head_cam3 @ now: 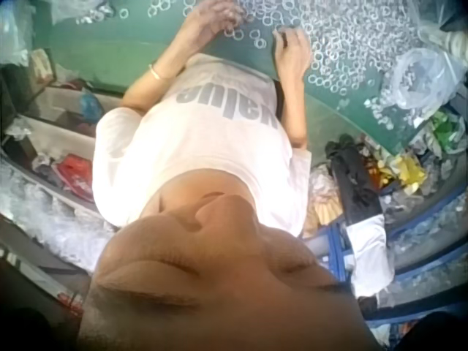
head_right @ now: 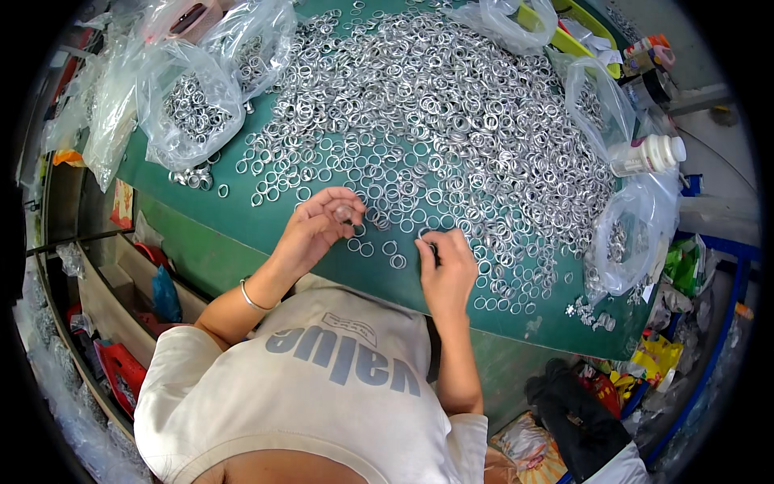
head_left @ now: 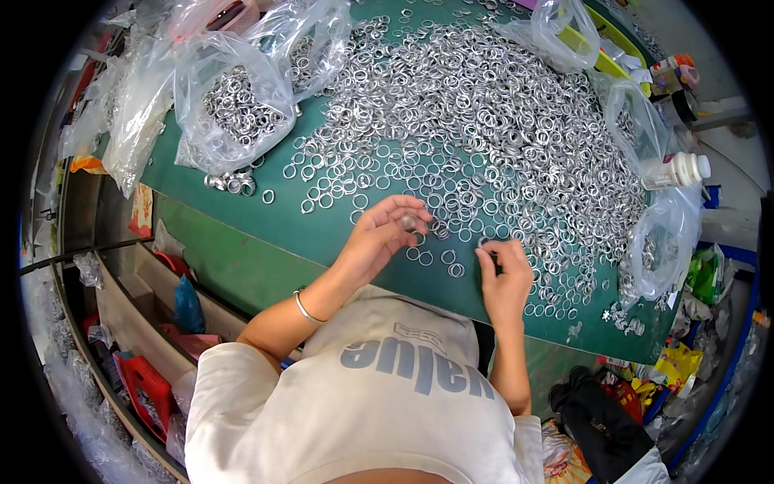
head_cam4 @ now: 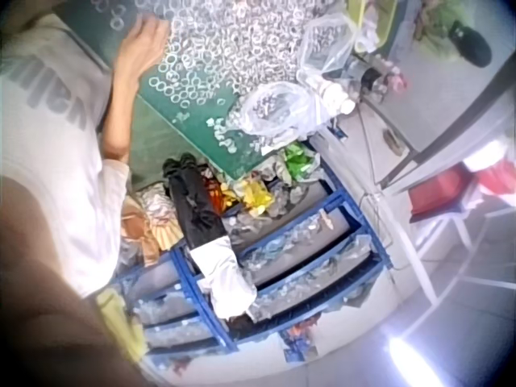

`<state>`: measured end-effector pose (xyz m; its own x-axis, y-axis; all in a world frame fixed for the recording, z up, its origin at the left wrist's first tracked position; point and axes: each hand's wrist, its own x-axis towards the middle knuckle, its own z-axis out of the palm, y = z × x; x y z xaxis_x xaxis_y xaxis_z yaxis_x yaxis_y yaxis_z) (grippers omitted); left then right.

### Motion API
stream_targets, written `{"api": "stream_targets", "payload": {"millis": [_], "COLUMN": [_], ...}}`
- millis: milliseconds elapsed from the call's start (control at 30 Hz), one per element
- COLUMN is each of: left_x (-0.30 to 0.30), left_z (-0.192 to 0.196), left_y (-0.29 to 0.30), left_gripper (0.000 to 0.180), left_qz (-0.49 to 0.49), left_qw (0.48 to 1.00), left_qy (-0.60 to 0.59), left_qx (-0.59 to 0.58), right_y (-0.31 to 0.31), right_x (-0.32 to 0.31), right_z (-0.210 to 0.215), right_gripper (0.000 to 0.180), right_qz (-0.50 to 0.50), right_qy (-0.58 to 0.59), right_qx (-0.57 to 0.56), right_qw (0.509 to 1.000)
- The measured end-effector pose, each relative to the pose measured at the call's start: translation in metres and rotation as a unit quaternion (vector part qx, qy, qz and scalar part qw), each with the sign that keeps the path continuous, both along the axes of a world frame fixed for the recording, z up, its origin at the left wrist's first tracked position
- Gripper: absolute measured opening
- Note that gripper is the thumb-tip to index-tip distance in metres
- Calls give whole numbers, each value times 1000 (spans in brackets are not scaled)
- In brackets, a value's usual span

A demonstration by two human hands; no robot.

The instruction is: The person picks up small metal rings and star-shaped charms from a large pile on a workbench, sorting them into groups by hand.

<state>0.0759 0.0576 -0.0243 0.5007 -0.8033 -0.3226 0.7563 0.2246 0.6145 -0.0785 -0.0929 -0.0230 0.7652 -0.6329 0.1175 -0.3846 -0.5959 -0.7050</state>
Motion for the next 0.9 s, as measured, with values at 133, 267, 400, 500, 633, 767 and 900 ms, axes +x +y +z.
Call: {"api": "stream_targets", "payload": {"millis": [133,267,400,500,633,767,900], "left_x": [-2,-10,-6,-3,-1,4,2], "left_z": [-1,0,-7,0,-4,-3,1], "left_y": [-2,-16,-14,-11,-10,-11,-13], "left_gripper": [23,21,20,19,17,16,16], "left_qz": [-43,-54,-61,-60,-73,-41,-64], "left_qw": [906,726,677,652,677,748,667], "left_qy": [-365,-636,-685,-706,-688,-624,-693], "left_qx": [207,257,262,271,249,224,267], "right_y": [-21,-26,-7,-1,-6,-16,-18], "right_x": [-15,-8,16,42,41,21,24], "right_z": [8,10,5,-2,-9,7,15], "right_gripper": [5,5,16,20,12,16,17], "right_qz": [-12,-106,-11,91,88,-15,-10], "right_qy": [-291,-336,-75,-2,-37,-210,-244], "right_qx": [592,660,192,-140,-33,518,701], "right_qw": [751,663,978,986,995,829,670]}}
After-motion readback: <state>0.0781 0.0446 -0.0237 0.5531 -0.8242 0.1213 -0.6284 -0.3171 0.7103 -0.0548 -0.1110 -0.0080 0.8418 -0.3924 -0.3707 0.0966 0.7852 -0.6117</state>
